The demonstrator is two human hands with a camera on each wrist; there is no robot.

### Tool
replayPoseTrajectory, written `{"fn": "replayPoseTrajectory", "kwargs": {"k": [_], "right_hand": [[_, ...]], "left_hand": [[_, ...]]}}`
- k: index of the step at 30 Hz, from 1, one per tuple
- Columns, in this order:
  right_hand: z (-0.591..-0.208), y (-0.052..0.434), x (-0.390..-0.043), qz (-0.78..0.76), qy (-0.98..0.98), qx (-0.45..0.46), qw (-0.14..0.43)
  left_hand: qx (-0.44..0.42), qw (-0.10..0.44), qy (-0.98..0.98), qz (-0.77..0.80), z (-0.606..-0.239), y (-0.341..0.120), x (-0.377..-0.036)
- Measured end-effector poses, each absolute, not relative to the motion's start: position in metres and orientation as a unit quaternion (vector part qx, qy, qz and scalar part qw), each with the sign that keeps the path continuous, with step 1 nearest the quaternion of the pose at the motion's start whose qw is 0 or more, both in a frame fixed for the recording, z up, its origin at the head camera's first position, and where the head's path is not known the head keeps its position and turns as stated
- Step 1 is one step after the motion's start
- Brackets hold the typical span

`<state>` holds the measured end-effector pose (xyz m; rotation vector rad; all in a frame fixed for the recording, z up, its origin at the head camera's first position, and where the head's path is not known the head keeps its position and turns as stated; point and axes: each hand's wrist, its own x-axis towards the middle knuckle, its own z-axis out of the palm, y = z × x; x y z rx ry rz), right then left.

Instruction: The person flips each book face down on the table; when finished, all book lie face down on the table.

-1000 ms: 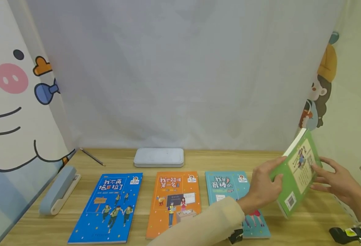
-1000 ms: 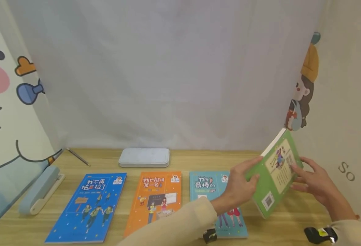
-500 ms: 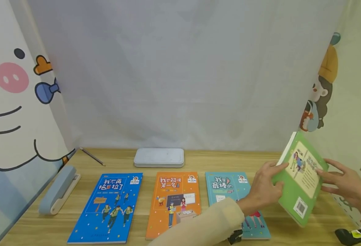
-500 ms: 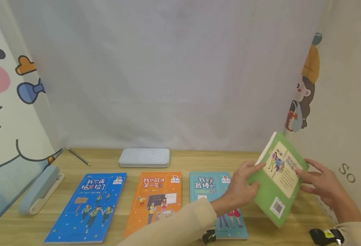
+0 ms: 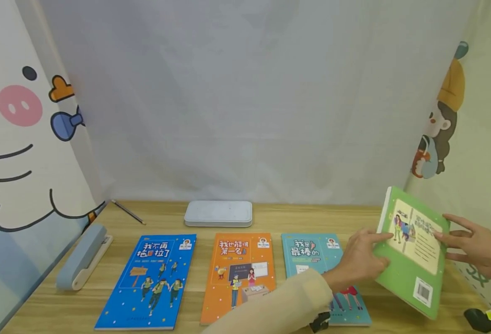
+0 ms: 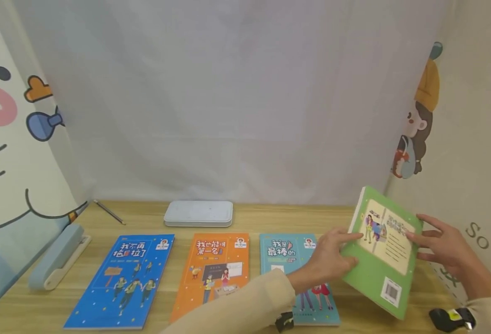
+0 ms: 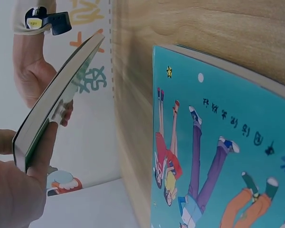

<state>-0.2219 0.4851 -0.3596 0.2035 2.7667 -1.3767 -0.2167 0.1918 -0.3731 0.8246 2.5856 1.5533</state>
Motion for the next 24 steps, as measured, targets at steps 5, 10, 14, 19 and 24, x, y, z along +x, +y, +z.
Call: {"fn": "replayPoseTrajectory", "kwargs": {"k": [5, 10, 14, 19, 24], "right_hand": [[-0.37, 0.499, -0.233, -0.427, 0.902, 0.064, 0.016], [-0.383, 0.514, -0.243, -0.407, 0.911, 0.068, 0.014], [-0.37, 0.504, -0.239, -0.394, 0.916, 0.062, 0.03], [-0.356, 0.489, -0.233, -0.381, 0.921, 0.064, 0.046], [-0.353, 0.487, -0.235, -0.376, 0.923, 0.057, 0.064]], "left_hand": [[0.227, 0.041, 0.827, 0.512, -0.375, 0.192, -0.214], [0.168, 0.104, 0.809, 0.554, -0.377, 0.196, -0.209], [0.145, 0.115, 0.812, 0.554, -0.379, 0.199, -0.207], [0.105, 0.155, 0.787, 0.588, -0.384, 0.202, -0.203], [0.073, 0.179, 0.759, 0.621, -0.389, 0.205, -0.2]]}}
